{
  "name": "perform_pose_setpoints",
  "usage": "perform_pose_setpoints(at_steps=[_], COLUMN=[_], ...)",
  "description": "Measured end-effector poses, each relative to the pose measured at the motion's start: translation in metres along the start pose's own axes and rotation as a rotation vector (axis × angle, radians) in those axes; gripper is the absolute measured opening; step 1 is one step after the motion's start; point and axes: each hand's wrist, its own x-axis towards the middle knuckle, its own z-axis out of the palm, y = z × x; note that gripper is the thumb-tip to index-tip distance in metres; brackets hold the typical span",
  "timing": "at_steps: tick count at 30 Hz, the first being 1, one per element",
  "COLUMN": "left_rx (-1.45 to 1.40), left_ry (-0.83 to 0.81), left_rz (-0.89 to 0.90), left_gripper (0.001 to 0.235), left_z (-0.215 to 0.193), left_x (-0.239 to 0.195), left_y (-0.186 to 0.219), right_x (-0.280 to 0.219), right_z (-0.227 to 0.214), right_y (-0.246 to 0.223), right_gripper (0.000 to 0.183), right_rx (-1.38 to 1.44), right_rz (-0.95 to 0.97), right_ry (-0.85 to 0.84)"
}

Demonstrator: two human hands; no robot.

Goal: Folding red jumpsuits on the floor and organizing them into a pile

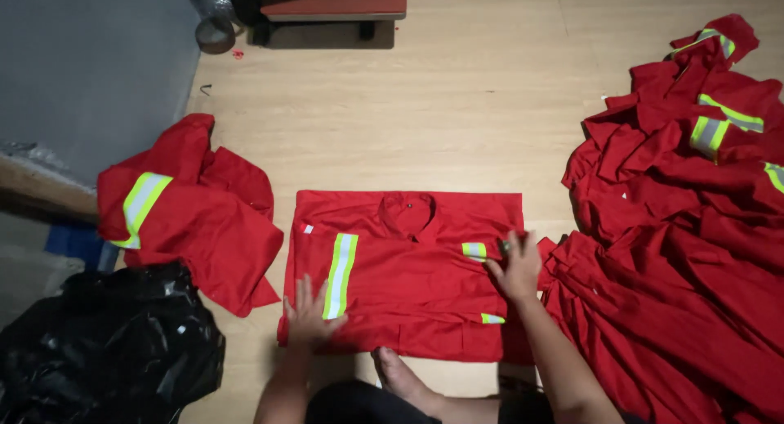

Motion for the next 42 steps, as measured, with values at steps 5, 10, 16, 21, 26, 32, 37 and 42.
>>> perform_pose_setpoints(at_steps=[5, 10, 16, 21, 26, 32, 37, 42], left_rx=[-0.238, -0.604, -0.643, -0.540, -0.494, -0.434, -0.255, -0.239], left_ry=[0.543, 0.130, -0.105, -0.144, -0.025, 0.223, 0.814, 0.634], left_rz=[-0.380, -0.630, -0.584, -0.524, -0.378, -0.242, -0.296, -0.288], left_gripper=[0.095, 0.113, 0.069, 0.062, 0.044, 0.044, 0.023, 0.079], left_z=[0.026, 0.027, 0.028, -0.029, -0.167, -0.177, -0.215, -0.255], left_x=[0.027, 0.058, 0.075, 0.061, 0.051, 0.149, 0.189, 0.131], left_y=[-0.055, -0.106, -0.076, -0.025, 0.047, 0.026, -0.002, 0.019], right_x=[-0.008, -0.038, -0.044, -0.025, 0.037, 0.126, 0.177, 0.159], right_z=[0.000, 0.003, -0.025, -0.012, -0.039, -0.041, -0.038, -0.022], right_y=[0.021, 0.040, -0.010, 0.003, -0.038, -0.095, -0.145, -0.143], right_gripper=[0.122, 0.107, 0.073, 0.041, 0.058, 0.056, 0.058, 0.083], right_rx=[0.397, 0.493, 0.638, 0.749, 0.330, 0.331, 0.511, 0.348], right_rz=[0.630, 0.798, 0.832, 0.589, 0.395, 0.321, 0.326, 0.335], right_ry=[-0.217, -0.396, -0.488, -0.347, -0.326, -0.233, -0.115, -0.363])
